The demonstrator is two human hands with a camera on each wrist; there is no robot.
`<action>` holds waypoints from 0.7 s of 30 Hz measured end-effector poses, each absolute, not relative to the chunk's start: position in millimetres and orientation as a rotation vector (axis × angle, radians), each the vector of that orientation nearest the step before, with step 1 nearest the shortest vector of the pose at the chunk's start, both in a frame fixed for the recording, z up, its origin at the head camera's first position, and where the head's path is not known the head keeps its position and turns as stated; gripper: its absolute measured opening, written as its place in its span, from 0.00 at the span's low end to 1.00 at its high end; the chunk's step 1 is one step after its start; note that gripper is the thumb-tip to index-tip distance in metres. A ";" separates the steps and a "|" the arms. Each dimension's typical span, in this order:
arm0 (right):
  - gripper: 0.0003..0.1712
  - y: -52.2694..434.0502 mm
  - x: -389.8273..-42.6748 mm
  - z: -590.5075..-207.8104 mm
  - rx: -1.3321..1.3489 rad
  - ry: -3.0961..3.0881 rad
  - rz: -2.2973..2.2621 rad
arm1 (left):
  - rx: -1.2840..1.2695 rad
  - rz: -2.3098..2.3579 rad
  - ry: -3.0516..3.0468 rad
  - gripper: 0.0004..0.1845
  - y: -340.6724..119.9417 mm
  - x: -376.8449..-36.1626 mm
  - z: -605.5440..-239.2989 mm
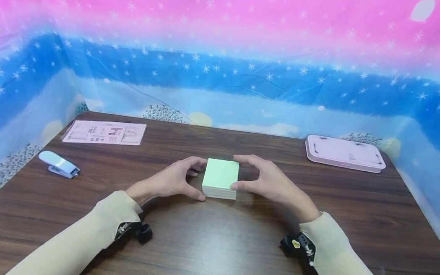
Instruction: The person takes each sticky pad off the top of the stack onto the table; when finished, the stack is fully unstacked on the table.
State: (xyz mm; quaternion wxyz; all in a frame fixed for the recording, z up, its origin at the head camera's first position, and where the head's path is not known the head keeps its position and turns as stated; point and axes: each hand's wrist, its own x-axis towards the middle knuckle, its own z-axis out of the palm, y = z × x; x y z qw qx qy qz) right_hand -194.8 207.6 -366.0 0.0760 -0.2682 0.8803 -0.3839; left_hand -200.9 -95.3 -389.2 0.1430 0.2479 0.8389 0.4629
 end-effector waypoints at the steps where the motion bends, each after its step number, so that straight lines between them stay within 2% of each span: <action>1: 0.44 207.4 -194.7 -366.0 -0.804 2.637 -1.150 | 0.717 1.334 2.427 0.48 -94.8 -200.6 -389.2; 21: 0.53 209.0 -195.8 -361.7 -0.866 2.669 -1.017 | 0.737 1.327 2.457 0.46 -92.9 -200.4 -388.9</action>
